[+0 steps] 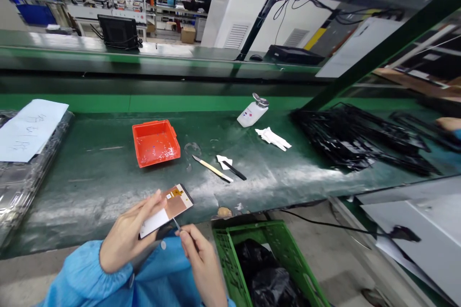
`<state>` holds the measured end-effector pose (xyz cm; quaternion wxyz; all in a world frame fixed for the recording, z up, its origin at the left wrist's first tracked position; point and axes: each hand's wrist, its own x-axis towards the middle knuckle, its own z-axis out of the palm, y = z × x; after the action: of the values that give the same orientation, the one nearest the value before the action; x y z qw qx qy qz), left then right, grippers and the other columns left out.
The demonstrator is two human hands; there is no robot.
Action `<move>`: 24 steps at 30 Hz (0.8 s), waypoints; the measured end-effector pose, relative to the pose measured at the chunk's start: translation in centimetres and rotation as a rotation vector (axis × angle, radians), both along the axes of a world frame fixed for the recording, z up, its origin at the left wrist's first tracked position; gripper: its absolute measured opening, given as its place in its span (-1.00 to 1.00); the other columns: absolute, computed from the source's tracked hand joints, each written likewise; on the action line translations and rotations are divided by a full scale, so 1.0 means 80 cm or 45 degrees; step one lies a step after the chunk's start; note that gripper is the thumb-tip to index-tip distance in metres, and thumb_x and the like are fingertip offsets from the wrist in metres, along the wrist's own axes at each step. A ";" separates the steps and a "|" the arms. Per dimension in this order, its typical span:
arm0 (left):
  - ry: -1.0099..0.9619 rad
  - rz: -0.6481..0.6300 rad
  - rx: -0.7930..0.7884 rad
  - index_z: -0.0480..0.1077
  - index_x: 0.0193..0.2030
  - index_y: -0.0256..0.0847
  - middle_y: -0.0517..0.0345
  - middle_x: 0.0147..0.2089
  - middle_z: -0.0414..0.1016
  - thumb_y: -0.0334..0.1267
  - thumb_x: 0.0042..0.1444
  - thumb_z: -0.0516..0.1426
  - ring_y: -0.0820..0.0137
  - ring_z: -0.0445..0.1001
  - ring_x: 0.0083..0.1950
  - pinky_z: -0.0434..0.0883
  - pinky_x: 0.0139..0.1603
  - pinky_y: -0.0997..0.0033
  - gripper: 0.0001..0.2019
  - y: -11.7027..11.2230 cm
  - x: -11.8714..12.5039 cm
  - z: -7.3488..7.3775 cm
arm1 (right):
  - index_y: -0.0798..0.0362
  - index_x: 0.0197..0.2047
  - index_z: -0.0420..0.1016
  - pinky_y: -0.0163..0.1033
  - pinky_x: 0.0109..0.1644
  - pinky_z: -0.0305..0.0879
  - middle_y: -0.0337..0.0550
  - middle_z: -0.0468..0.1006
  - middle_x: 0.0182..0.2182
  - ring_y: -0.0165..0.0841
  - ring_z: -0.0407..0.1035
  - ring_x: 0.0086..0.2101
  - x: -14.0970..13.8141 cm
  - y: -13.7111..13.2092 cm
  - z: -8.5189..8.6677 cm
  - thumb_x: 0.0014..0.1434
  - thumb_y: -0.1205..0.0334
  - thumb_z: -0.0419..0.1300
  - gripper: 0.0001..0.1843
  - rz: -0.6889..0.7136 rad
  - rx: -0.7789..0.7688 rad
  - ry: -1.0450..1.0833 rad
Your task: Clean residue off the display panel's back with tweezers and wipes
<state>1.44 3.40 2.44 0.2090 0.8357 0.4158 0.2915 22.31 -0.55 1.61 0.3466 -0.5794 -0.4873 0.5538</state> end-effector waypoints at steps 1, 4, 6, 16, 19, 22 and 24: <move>0.001 0.004 0.009 -0.37 0.44 -0.14 0.17 0.34 0.21 -0.43 0.15 0.00 0.34 0.23 0.33 0.22 0.36 0.20 -0.20 0.000 0.000 0.000 | 0.04 -0.30 0.38 -0.32 -0.51 -0.09 -0.38 0.07 -0.59 -0.45 -0.02 -0.56 0.000 0.000 -0.001 0.28 -0.13 0.03 -0.60 -0.010 -0.014 0.003; -0.005 0.011 -0.002 -0.36 0.44 -0.14 0.16 0.35 0.20 -0.44 0.15 0.00 0.34 0.22 0.34 0.22 0.36 0.19 -0.20 -0.001 0.000 -0.002 | 0.04 -0.30 0.34 -0.33 -0.50 -0.08 -0.40 0.03 -0.60 -0.45 -0.03 -0.55 0.001 0.000 -0.001 0.29 -0.13 0.01 -0.61 -0.028 -0.004 0.008; -0.011 0.009 -0.024 -0.36 0.44 -0.15 0.17 0.33 0.22 -0.44 0.15 0.00 0.34 0.21 0.34 0.21 0.37 0.20 -0.20 -0.001 0.000 -0.002 | 0.03 -0.29 0.32 -0.34 -0.47 -0.04 -0.39 0.09 -0.58 -0.45 0.01 -0.54 0.002 -0.001 -0.001 0.28 -0.10 0.05 -0.65 -0.027 0.026 0.027; -0.029 0.001 -0.025 -0.37 0.44 -0.15 0.17 0.34 0.22 -0.45 0.15 0.00 0.34 0.18 0.36 0.18 0.39 0.19 -0.20 -0.001 0.001 -0.002 | 0.03 -0.29 0.36 -0.35 -0.45 0.03 -0.34 0.17 -0.52 -0.45 0.03 -0.51 -0.001 -0.002 -0.005 0.28 -0.10 0.06 -0.64 -0.056 0.031 0.044; -0.039 0.004 -0.042 -0.36 0.44 -0.15 0.18 0.33 0.23 -0.45 0.15 0.01 0.35 0.18 0.36 0.17 0.39 0.20 -0.20 -0.002 0.001 -0.003 | 0.03 -0.32 0.37 -0.35 -0.42 0.06 -0.34 0.20 -0.53 -0.44 0.07 -0.50 0.001 0.000 -0.001 0.23 -0.08 0.14 -0.67 -0.036 0.065 0.018; -0.046 0.000 -0.041 -0.36 0.44 -0.14 0.19 0.33 0.23 -0.45 0.15 0.01 0.35 0.18 0.36 0.18 0.39 0.20 -0.20 -0.002 0.001 -0.004 | 0.04 -0.32 0.42 -0.35 -0.49 0.00 -0.35 0.16 -0.57 -0.45 0.04 -0.54 0.002 0.000 -0.001 0.23 -0.10 0.12 -0.64 -0.040 -0.003 0.020; -0.048 0.002 -0.043 -0.36 0.44 -0.14 0.19 0.33 0.23 -0.45 0.16 0.01 0.35 0.18 0.36 0.18 0.39 0.19 -0.20 -0.001 0.001 -0.004 | 0.04 -0.32 0.42 -0.34 -0.49 -0.01 -0.36 0.11 -0.58 -0.44 0.03 -0.55 0.001 0.000 -0.002 0.24 -0.13 0.09 -0.62 -0.074 -0.018 0.025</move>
<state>1.48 3.29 2.13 0.2306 0.8261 0.4173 0.3003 22.39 -0.56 1.44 0.3633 -0.5903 -0.4628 0.5527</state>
